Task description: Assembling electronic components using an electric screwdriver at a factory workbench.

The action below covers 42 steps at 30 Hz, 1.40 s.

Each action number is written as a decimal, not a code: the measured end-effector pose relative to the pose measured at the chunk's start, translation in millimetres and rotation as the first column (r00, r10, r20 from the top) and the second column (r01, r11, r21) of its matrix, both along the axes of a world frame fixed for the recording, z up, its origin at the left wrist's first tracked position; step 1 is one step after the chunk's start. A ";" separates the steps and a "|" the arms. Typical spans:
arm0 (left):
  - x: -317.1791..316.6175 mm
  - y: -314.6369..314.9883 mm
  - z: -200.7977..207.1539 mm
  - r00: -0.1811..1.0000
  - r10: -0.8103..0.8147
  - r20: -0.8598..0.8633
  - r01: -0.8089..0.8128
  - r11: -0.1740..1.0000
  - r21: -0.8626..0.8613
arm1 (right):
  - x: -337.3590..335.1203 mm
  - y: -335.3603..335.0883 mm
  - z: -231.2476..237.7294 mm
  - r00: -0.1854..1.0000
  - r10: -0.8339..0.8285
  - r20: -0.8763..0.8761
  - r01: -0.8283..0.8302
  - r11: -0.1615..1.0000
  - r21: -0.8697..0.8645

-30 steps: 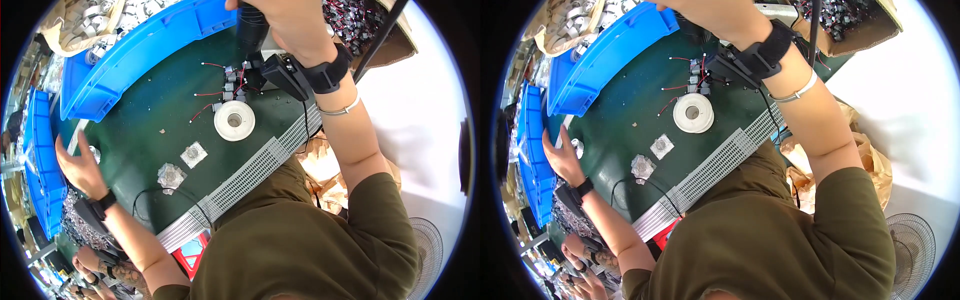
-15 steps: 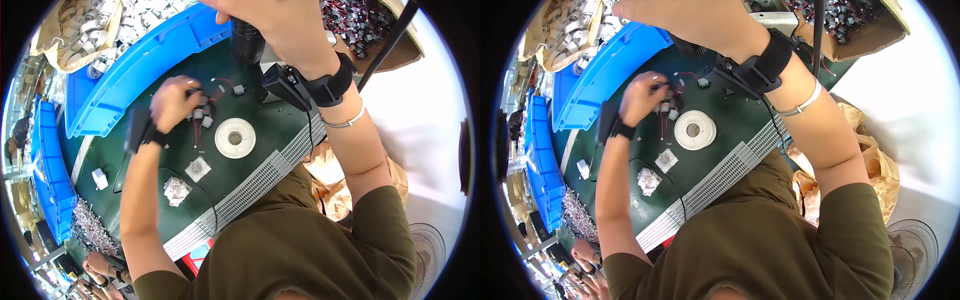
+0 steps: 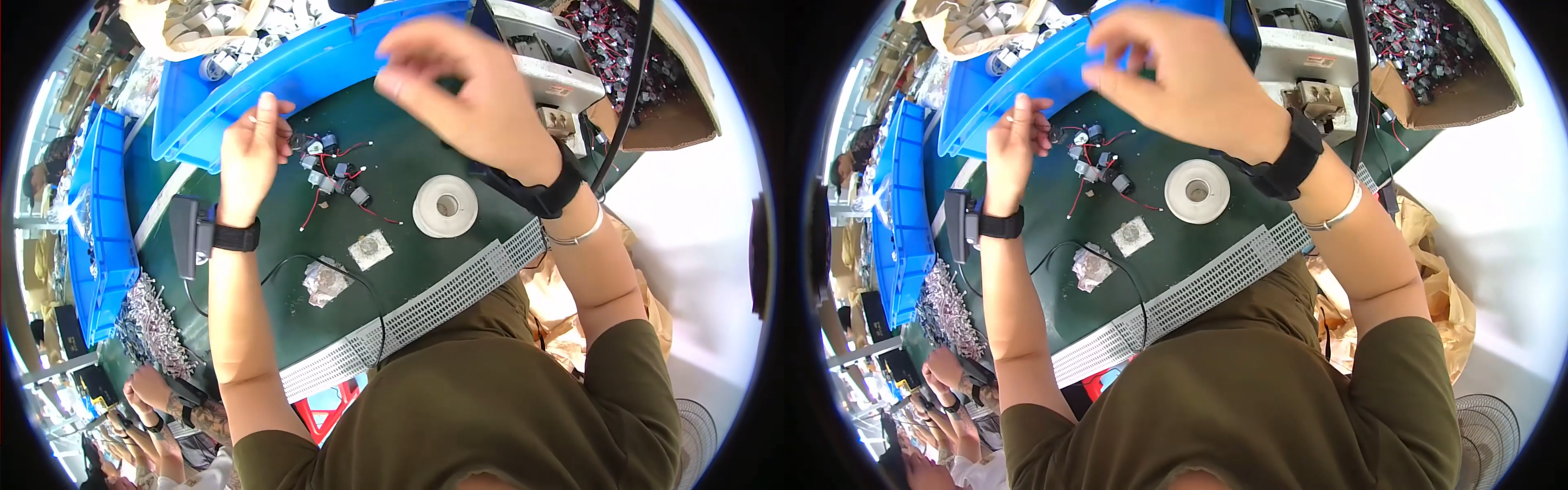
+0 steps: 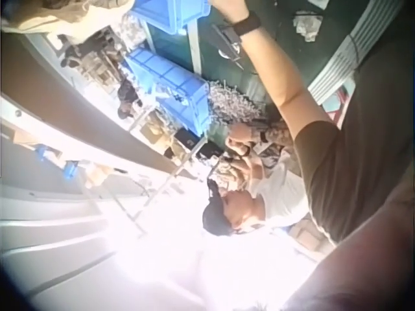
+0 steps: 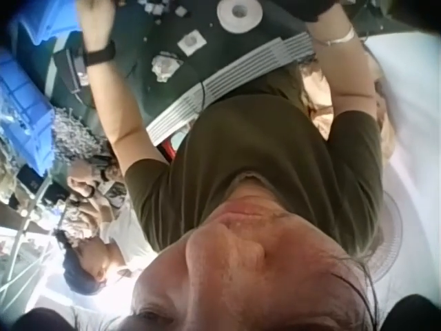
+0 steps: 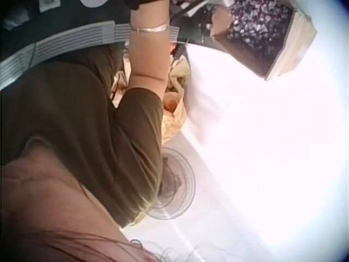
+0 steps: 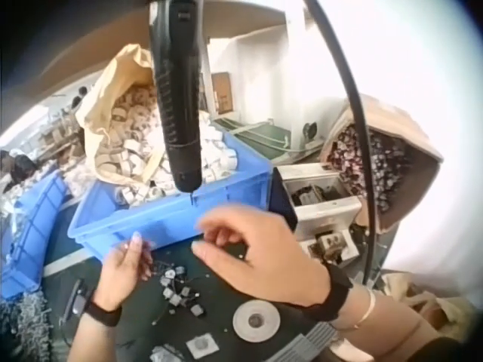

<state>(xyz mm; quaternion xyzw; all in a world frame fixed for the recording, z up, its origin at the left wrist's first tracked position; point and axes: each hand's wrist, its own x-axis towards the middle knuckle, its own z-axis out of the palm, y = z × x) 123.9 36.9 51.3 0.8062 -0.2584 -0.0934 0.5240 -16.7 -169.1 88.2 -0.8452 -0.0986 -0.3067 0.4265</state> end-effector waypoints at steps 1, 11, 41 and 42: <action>0.1 1.4 5.4 0.990 -0.039 -0.137 0.022 0.992 -0.124 | 2.8 0.9 -5.4 0.998 0.034 -0.048 -0.040 0.992 -0.122; -41.2 -6.5 26.4 0.917 -0.331 -0.222 0.233 0.896 -0.377 | 16.2 28.1 -15.1 0.964 0.210 -0.161 -0.222 0.973 -0.058; 98.2 -33.9 89.7 0.914 -0.402 0.055 0.406 0.908 -0.101 | -60.6 -17.2 -19.0 0.958 0.230 -0.169 -0.060 0.740 0.670; 55.0 -30.3 86.3 0.882 -0.470 -0.019 0.445 0.847 -0.290 | -65.0 -19.6 -20.4 0.974 0.199 -0.109 -0.081 0.756 0.650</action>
